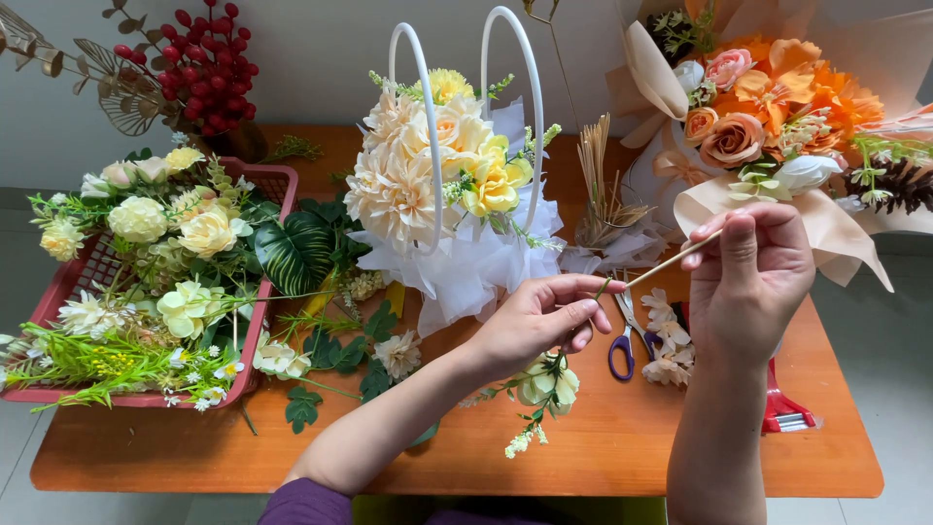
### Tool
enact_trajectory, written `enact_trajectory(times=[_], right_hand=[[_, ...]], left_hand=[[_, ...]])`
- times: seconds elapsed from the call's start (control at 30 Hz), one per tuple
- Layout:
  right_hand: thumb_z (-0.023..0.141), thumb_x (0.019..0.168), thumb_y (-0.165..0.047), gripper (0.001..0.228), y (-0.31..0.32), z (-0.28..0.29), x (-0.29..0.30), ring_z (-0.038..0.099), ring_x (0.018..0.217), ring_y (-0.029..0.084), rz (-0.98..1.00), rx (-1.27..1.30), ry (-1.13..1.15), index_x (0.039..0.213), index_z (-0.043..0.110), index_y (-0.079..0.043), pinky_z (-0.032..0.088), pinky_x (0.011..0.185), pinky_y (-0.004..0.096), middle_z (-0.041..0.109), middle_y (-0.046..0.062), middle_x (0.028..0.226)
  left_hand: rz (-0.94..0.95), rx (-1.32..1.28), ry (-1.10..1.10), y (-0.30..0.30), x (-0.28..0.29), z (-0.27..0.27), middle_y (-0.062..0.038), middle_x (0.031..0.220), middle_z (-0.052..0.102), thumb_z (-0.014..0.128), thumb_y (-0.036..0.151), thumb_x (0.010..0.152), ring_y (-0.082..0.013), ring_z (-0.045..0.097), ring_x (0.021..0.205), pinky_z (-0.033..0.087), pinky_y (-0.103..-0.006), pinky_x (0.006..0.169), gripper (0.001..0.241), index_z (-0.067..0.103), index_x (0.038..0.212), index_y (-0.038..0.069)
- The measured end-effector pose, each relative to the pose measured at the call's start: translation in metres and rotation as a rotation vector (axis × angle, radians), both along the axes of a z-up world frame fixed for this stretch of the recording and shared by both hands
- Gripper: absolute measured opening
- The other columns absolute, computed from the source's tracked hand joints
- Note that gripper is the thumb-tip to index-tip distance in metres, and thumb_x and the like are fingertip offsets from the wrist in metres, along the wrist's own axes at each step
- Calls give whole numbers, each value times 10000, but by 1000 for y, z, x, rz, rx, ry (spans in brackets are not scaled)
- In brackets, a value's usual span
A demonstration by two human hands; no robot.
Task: A person creates a floral arrangement by taping artificial flowers to wooden sticks and inserting them into a basket.
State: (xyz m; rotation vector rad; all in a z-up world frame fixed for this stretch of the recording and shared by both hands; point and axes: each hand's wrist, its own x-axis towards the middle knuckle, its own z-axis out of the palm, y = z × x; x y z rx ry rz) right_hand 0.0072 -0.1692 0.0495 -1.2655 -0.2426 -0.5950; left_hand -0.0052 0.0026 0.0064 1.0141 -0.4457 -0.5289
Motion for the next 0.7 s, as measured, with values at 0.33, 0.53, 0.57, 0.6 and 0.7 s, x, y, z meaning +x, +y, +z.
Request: enact_trajectory(times=[0.33, 0.53, 0.57, 0.6, 0.7], right_hand=[[556, 889, -192, 134, -5, -27, -8, 525, 581, 114, 146, -6, 114, 902, 490, -76, 461, 489, 154, 541, 87, 739], [539, 899, -172, 131, -2, -34, -8, 550, 657, 121, 110, -71, 93, 911, 477, -58, 498, 534, 170, 552, 104, 749], [537, 902, -173, 131, -2, -34, -8, 550, 670, 123, 90, -83, 90, 909, 474, -59, 490, 538, 168, 551, 105, 753], [537, 902, -173, 131, -1, -34, -8, 550, 670, 123, 89, -82, 94, 909, 474, -59, 490, 538, 168, 551, 105, 753], [542, 897, -167, 130, 2, -34, -8, 487, 537, 124, 100, -77, 93, 893, 461, -66, 457, 504, 181, 539, 110, 737]], left_hand=[[-22, 7, 106, -8, -3, -13, -66, 811, 601, 480, 208, 905, -77, 352, 525, 322, -179, 509, 303, 561, 1147, 46], [-25, 72, 81, -7, -3, -7, -21, 770, 590, 480, 225, 899, -69, 314, 500, 277, -165, 476, 290, 596, 1081, 30], [-20, 96, 83, -7, -3, -7, -32, 763, 601, 484, 233, 898, -70, 322, 495, 284, -168, 476, 284, 609, 1055, 32], [-21, 97, 86, -6, -4, -6, -32, 763, 601, 484, 233, 898, -70, 322, 495, 284, -168, 476, 284, 609, 1055, 32], [1, 127, 43, -7, -6, -5, -17, 747, 598, 482, 225, 893, -66, 333, 507, 280, -170, 472, 274, 615, 1017, 20]])
